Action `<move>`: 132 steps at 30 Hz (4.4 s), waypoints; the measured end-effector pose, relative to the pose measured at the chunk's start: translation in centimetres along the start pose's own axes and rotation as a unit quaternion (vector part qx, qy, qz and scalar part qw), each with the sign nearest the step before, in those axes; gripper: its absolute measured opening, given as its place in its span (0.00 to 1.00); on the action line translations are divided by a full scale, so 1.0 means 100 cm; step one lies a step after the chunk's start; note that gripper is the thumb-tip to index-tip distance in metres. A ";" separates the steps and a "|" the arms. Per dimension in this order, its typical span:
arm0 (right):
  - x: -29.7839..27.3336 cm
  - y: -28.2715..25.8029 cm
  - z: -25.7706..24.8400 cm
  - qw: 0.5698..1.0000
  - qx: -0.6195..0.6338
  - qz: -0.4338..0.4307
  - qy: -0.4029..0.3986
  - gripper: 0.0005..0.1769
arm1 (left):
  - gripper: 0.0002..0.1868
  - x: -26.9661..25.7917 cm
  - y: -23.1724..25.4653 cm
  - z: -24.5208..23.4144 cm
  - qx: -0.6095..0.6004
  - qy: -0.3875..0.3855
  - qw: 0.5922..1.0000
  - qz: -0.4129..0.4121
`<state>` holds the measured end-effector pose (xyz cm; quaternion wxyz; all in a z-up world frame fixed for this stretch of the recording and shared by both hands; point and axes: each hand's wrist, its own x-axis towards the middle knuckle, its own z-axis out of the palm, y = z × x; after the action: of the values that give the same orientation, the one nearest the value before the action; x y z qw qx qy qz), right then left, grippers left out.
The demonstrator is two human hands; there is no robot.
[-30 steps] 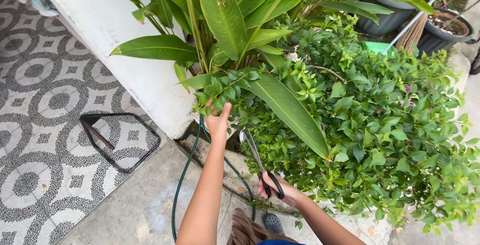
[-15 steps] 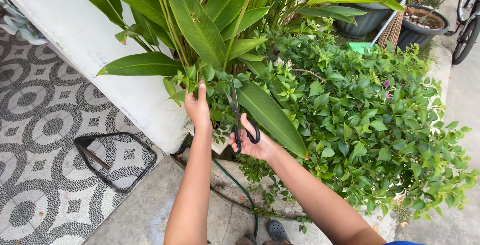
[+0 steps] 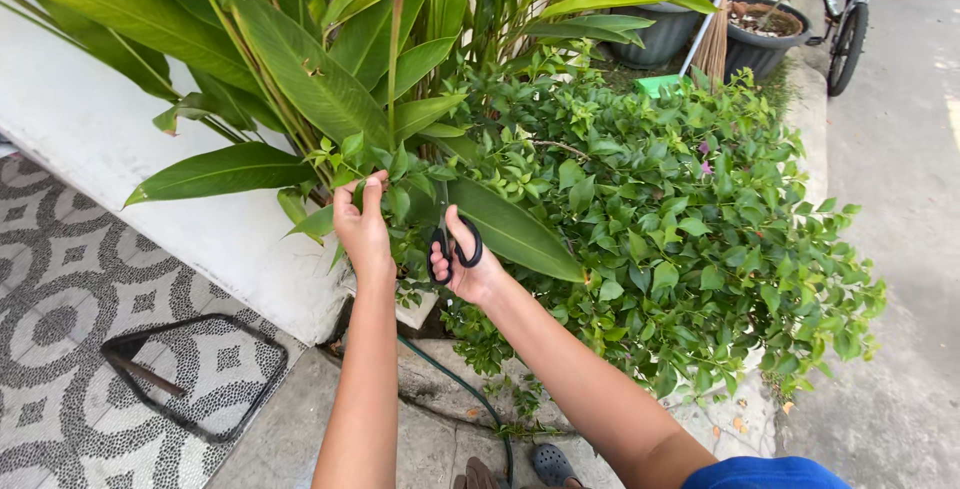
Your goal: The person prunes a bush by hand and with scissors, cutting off small branches and stems one at a time and placing them in a red bucket.
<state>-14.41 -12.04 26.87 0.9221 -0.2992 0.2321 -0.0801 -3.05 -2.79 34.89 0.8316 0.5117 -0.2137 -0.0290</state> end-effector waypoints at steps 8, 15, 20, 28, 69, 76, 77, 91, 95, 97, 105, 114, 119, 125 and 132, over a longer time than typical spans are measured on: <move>-0.036 0.027 -0.008 0.995 -0.086 -0.017 0.045 0.36 | 0.06 -0.015 0.004 -0.006 -0.031 0.022 0.999 0.039; -0.052 0.028 -0.005 0.995 -0.089 -0.023 0.043 0.35 | 0.04 -0.027 0.007 -0.005 -0.046 0.032 0.998 0.033; -0.053 0.015 0.002 0.999 -0.041 -0.008 -0.027 0.39 | 0.05 -0.052 0.014 0.001 -0.019 -0.001 0.999 0.041; -0.042 0.018 -0.024 0.997 -0.078 -0.030 0.003 0.36 | 0.04 -0.064 0.014 0.013 -0.023 -0.024 0.998 0.059; -0.399 0.073 -0.301 0.944 -0.250 -0.032 0.212 0.29 | 0.38 -0.317 -0.243 0.041 0.248 -0.109 0.921 -0.280; -0.427 0.084 -0.306 0.940 -0.240 -0.036 0.242 0.28 | 0.31 -0.303 -0.191 0.094 0.072 -0.017 0.903 -0.424; -0.427 0.085 -0.306 0.941 -0.238 -0.036 0.239 0.29 | 0.31 -0.299 -0.195 0.098 0.071 -0.018 0.904 -0.422; -0.340 0.079 -0.272 0.912 -0.376 0.010 0.161 0.33 | 0.11 -0.288 -0.207 0.003 0.299 -0.037 0.887 -0.349; -0.294 0.083 -0.261 0.904 -0.414 0.021 0.106 0.34 | 0.09 -0.279 -0.196 -0.008 0.303 -0.024 0.887 -0.349; -0.275 0.085 -0.255 0.895 -0.434 0.029 0.096 0.36 | 0.10 -0.279 -0.194 -0.009 0.279 -0.038 0.901 -0.330; -0.230 0.073 -0.226 0.903 -0.405 0.097 0.111 0.43 | 0.09 -0.276 -0.174 -0.008 0.348 -0.071 0.866 -0.352; -0.269 0.073 -0.238 0.885 -0.428 0.124 0.134 0.44 | 0.09 -0.271 -0.168 -0.019 0.323 -0.066 0.879 -0.345; -0.227 0.072 -0.230 0.903 -0.393 0.108 0.134 0.41 | 0.10 -0.291 -0.170 -0.008 0.324 -0.085 0.881 -0.334; -0.213 0.064 -0.234 0.882 -0.432 0.080 0.168 0.39 | 0.12 -0.315 -0.190 0.000 0.323 -0.049 0.876 -0.355; -0.232 0.086 -0.274 0.871 -0.461 0.099 0.140 0.40 | 0.21 -0.359 -0.234 -0.072 0.357 -0.055 0.846 -0.393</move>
<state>-47.77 -12.54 11.09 0.6403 -0.6515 0.3976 0.0865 -28.83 1.75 0.19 0.4974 0.8121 -0.0361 -0.3030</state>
